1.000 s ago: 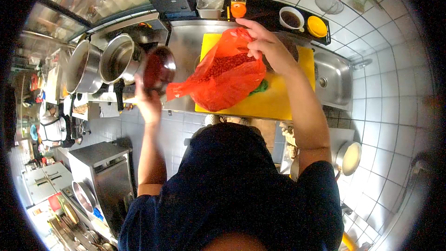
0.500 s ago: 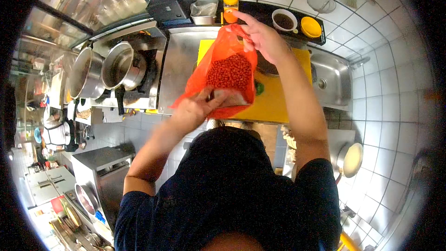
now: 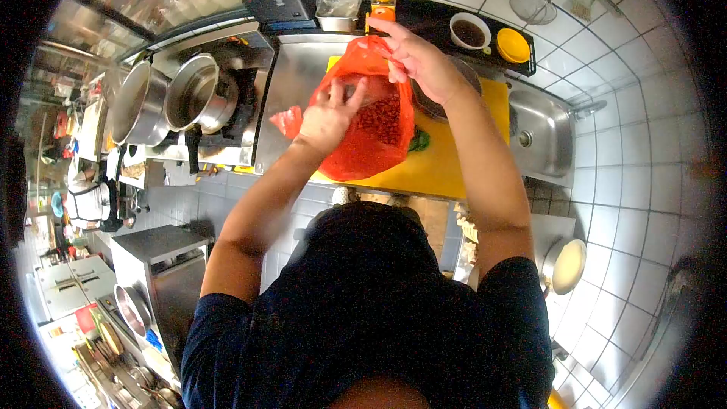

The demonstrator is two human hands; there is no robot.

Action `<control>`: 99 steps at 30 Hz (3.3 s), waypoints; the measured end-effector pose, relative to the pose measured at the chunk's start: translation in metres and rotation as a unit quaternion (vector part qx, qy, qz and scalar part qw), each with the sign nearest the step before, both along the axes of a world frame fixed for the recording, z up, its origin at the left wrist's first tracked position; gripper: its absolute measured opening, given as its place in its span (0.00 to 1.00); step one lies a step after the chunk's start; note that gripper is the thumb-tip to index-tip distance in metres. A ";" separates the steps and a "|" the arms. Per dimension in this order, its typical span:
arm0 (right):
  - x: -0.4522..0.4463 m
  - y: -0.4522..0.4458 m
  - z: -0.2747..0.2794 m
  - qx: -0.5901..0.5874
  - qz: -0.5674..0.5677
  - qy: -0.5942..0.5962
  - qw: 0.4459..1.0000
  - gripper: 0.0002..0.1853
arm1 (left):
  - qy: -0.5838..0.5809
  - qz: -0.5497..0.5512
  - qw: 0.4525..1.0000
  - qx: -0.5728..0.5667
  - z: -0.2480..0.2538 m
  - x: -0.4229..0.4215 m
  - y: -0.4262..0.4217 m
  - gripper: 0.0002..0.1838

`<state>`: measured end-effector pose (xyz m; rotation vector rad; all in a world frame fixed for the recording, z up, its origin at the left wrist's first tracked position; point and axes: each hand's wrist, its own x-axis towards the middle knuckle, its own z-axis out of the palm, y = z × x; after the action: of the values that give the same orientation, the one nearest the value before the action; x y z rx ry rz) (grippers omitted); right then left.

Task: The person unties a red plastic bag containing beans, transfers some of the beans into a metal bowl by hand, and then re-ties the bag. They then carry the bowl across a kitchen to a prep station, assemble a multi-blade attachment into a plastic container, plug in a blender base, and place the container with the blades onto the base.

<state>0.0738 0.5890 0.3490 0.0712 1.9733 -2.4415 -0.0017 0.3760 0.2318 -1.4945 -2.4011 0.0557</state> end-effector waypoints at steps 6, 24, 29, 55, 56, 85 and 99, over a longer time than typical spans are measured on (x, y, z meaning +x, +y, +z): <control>0.008 -0.001 -0.013 0.112 -0.019 0.000 0.994 0.37 | -0.146 0.139 0.978 -0.053 -0.020 0.000 -0.011 0.43; 0.069 -0.053 -0.228 -0.224 -0.322 -0.169 0.904 0.27 | -0.360 0.218 0.907 0.025 -0.052 -0.020 0.004 0.28; 0.062 -0.051 -0.216 -0.287 -0.294 -0.228 0.883 0.25 | -0.421 0.206 0.878 0.093 -0.042 -0.015 0.002 0.31; 0.018 -0.066 -0.091 0.557 -0.224 0.076 0.796 0.40 | -0.560 0.155 0.735 0.349 -0.066 -0.028 -0.061 0.38; 0.012 -0.067 -0.088 0.558 -0.222 0.097 0.793 0.38 | -0.553 0.169 0.746 0.330 -0.050 -0.025 -0.062 0.38; -0.013 -0.064 -0.065 0.465 -0.193 0.159 0.849 0.11 | -0.701 0.229 0.517 0.435 -0.018 -0.014 -0.112 0.23; -0.020 -0.072 -0.058 0.469 -0.175 0.125 0.856 0.11 | -0.761 0.238 0.372 0.476 -0.018 0.002 -0.131 0.19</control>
<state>0.0535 0.5175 0.2911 0.1187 3.3172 -1.3792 0.0001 0.2452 0.2141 0.2617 -2.2925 -3.0537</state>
